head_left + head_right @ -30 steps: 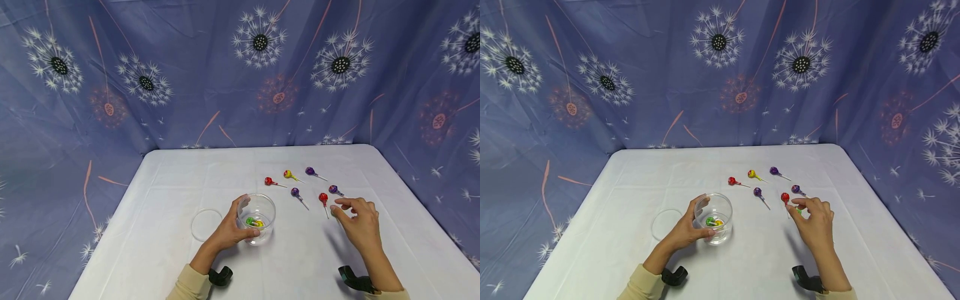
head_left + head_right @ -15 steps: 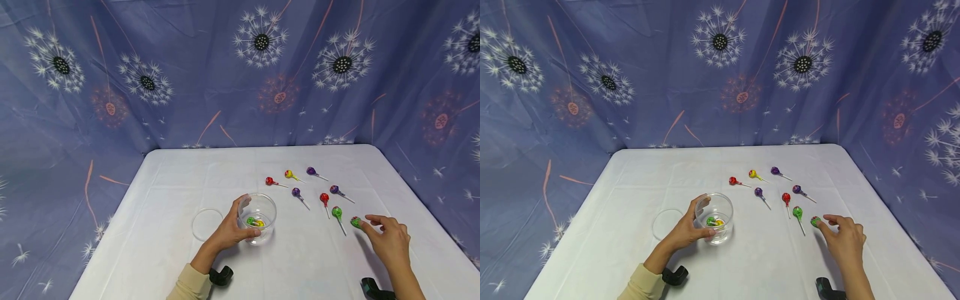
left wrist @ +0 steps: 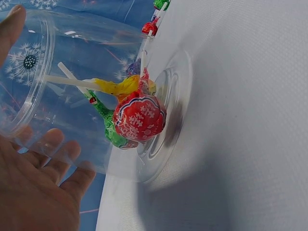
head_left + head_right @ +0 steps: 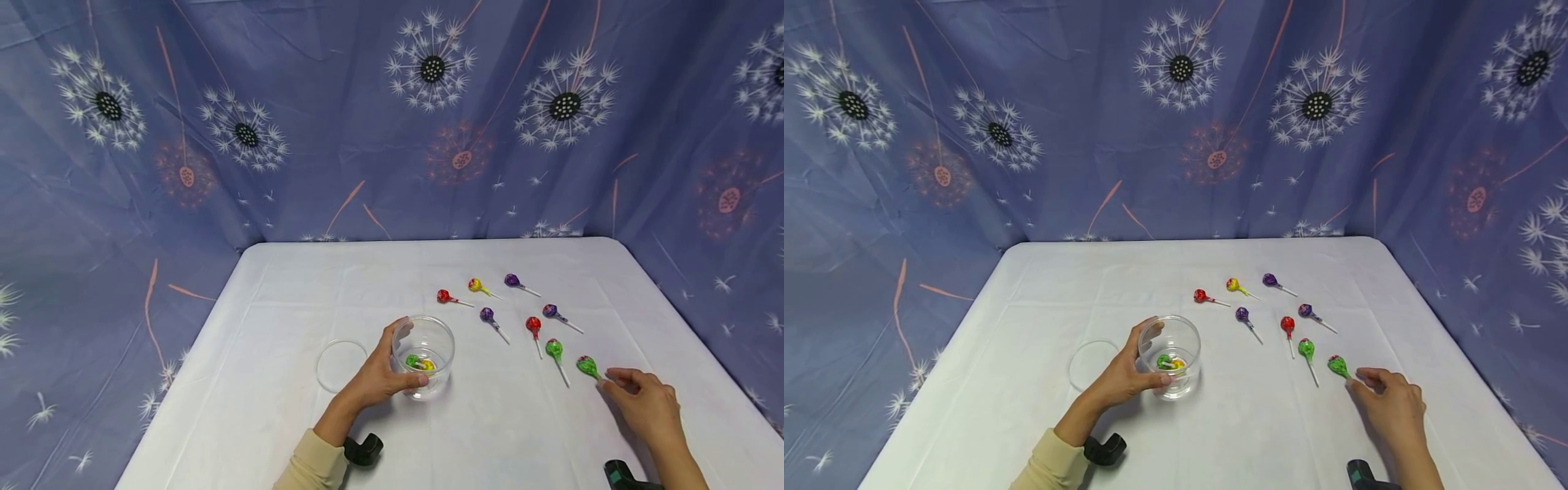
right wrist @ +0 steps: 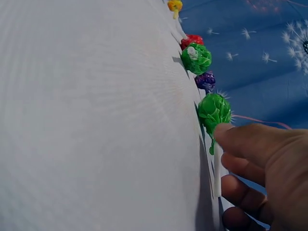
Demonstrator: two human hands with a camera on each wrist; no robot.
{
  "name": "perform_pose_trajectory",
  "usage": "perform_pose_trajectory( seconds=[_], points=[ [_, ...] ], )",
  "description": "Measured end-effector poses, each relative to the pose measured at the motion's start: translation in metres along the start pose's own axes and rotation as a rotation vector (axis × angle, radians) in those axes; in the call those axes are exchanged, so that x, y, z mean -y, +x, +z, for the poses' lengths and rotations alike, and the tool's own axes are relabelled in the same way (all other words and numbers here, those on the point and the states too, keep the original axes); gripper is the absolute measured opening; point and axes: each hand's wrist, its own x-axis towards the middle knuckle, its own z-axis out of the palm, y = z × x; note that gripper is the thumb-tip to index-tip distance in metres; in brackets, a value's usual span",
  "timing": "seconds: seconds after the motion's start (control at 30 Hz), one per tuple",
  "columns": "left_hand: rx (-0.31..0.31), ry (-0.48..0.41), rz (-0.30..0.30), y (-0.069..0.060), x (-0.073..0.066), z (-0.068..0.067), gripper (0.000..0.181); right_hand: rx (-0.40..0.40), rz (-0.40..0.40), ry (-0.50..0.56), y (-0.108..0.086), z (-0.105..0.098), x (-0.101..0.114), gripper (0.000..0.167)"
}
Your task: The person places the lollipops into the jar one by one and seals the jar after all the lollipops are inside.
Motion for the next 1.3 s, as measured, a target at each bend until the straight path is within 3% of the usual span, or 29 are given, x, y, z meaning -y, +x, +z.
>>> perform_pose_trajectory(
  seconds=[0.33, 0.77, 1.3],
  points=[
    [0.006, 0.002, 0.000, 0.002, 0.000, 0.001, 0.098, 0.018, 0.001, -0.035, 0.000, 0.005, -0.007, 0.037],
    [-0.008, 0.031, -0.001, 0.001, 0.001, 0.001, 0.098, -0.074, -0.077, -0.023, -0.002, 0.011, -0.009, 0.022],
    [-0.003, 0.017, -0.002, 0.000, -0.001, 0.001, 0.098, -0.115, 0.006, 0.021, -0.003, 0.012, -0.005, 0.018]
  ],
)
